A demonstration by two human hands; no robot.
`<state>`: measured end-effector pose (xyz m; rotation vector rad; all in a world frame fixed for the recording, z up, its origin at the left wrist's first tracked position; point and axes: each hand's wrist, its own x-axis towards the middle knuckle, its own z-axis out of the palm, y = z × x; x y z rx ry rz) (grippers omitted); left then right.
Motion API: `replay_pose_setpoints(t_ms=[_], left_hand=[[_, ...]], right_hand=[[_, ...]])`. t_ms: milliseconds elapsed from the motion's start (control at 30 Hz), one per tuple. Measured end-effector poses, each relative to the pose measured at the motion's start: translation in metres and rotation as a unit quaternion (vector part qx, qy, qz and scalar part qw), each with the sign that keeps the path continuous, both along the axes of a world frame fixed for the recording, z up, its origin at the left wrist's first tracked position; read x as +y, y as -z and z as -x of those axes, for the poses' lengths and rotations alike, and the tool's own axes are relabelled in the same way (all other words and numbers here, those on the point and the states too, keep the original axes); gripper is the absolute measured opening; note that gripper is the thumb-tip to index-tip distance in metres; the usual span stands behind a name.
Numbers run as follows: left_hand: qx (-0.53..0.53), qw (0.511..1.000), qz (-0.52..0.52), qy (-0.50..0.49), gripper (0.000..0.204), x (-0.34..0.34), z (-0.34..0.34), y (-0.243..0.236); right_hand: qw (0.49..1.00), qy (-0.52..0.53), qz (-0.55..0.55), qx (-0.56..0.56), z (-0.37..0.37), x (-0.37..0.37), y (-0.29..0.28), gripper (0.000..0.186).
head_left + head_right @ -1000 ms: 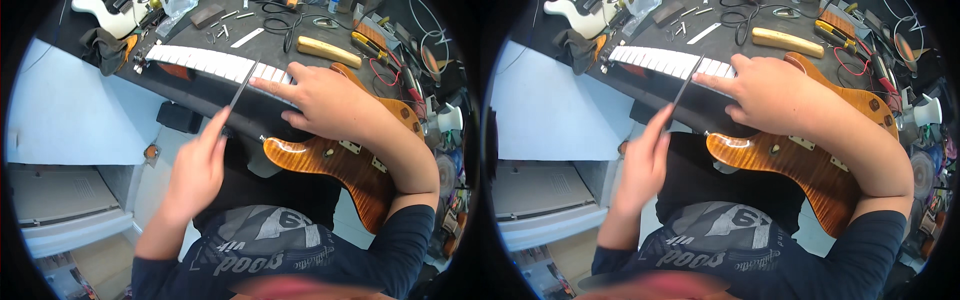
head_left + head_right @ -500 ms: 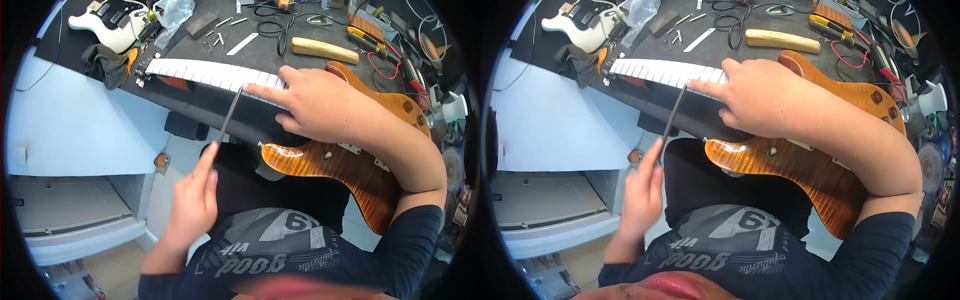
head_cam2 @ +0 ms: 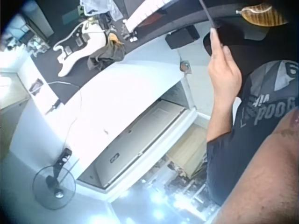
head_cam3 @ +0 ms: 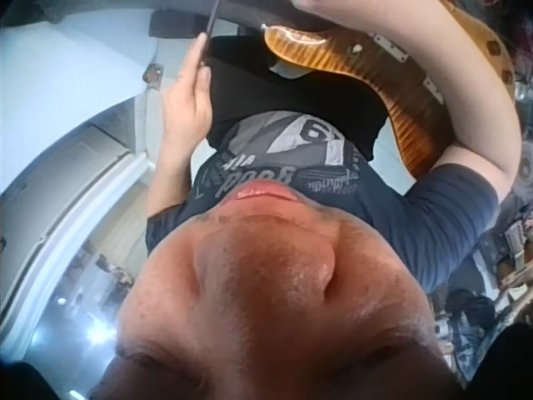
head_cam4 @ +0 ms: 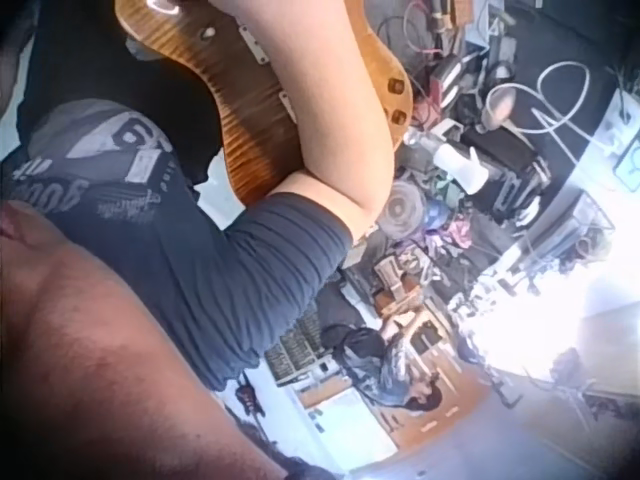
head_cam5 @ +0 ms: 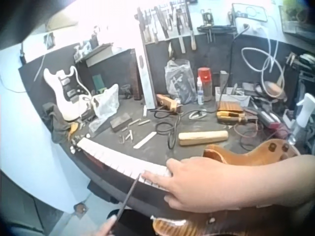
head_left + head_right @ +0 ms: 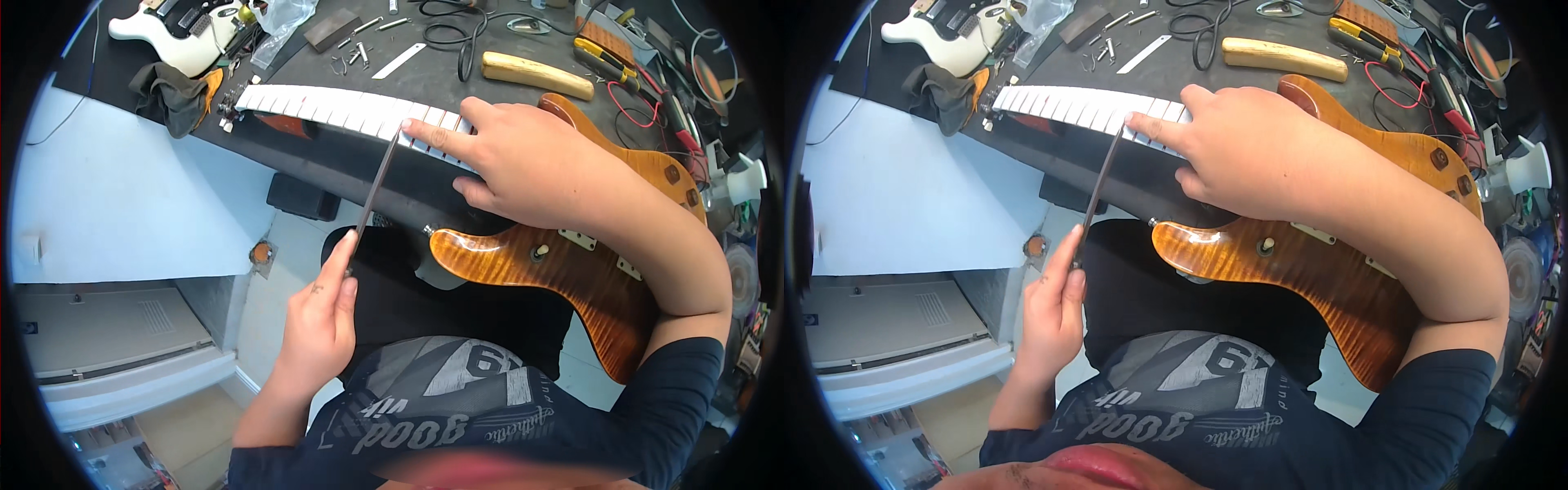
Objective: The person files the ends of the frets on a guitar neck using a metal file, moving it along the edge of the fretboard while holding the neck steady with the other hand.
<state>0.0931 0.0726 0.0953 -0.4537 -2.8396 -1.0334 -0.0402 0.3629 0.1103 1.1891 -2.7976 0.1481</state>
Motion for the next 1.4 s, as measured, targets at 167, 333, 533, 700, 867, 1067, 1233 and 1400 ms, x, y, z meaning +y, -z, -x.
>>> replay_pose_setpoints(t_ms=[167, 333, 533, 700, 867, 1067, 1233, 1400], left_hand=[[-0.025, 1.000, -0.012, 0.012, 0.046, 0.042, 0.087, -0.019], [0.011, 0.998, -0.045, 0.040, 0.046, 0.029, 0.062, 0.001], [-0.059, 0.998, -0.029, -0.024, 0.049, 0.019, 0.019, -0.010], [-0.065, 0.998, -0.011, -0.006, 0.044, 0.049, 0.097, -0.024], [-0.104, 0.994, -0.013, -0.020, 0.055, 0.006, -0.008, -0.012], [-0.034, 0.999, -0.028, 0.003, 0.042, 0.044, 0.071, -0.020], [-0.074, 0.997, -0.012, -0.002, 0.043, 0.050, 0.079, -0.025], [-0.108, 0.993, -0.006, -0.051, 0.052, 0.009, -0.019, -0.016]], right_hand=[[1.000, -0.004, 0.015, 0.007, 0.000, 0.004, -0.002, 0.067], [1.000, 0.009, 0.014, 0.015, -0.001, 0.014, 0.004, 0.067], [1.000, 0.002, 0.002, -0.016, -0.001, 0.001, -0.003, 0.067], [1.000, 0.000, 0.006, 0.008, -0.002, 0.003, -0.007, 0.067], [1.000, 0.009, -0.003, -0.003, -0.004, 0.006, -0.004, 0.068], [1.000, -0.002, 0.014, 0.011, 0.000, 0.007, 0.002, 0.067], [0.999, 0.000, 0.028, 0.032, 0.001, 0.015, 0.007, 0.067], [1.000, -0.007, 0.007, 0.015, -0.002, 0.000, -0.002, 0.066]])
